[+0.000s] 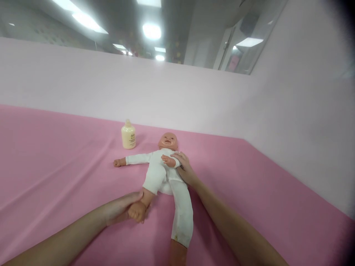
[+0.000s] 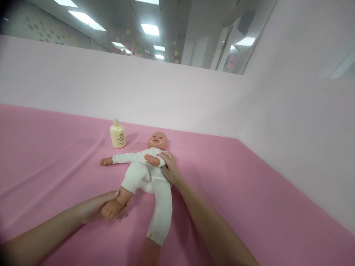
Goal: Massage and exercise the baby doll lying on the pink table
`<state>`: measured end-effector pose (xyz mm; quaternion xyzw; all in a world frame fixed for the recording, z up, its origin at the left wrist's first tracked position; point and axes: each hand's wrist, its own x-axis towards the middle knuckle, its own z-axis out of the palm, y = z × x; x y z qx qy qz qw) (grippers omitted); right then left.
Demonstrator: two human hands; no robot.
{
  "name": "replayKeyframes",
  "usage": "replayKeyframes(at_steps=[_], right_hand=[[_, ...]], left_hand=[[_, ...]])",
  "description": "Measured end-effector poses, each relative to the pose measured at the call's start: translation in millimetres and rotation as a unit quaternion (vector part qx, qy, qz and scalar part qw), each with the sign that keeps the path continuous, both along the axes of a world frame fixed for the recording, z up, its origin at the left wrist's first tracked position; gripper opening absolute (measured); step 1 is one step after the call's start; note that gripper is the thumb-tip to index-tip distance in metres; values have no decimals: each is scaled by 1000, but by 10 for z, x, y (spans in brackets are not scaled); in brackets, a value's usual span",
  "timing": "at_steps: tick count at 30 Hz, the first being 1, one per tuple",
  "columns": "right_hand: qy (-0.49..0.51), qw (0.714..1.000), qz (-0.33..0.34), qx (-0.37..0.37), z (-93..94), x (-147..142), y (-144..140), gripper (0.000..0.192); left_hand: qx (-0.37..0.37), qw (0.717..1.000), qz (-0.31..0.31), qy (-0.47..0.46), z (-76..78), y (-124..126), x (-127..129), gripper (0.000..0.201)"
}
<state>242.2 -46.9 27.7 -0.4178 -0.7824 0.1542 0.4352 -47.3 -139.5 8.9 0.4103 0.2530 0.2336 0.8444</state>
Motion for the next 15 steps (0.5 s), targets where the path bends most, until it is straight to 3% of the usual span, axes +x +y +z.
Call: replayKeyframes(at_steps=[5, 7, 11, 15], right_hand=[[113, 992, -9, -58, -31, 72, 66, 44], [231, 965, -22, -124, -49, 107, 105, 43], [501, 836, -25, -222, -68, 202, 174, 39], [580, 781, -41, -226, -68, 372, 232, 33]], left_hand=[[127, 979, -152, 42, 120, -71, -18, 39], [153, 971, -178, 47, 140, -84, 8, 45], [173, 977, -87, 93, 134, -119, 80, 76], [139, 988, -34, 65, 195, -186, 144, 76]])
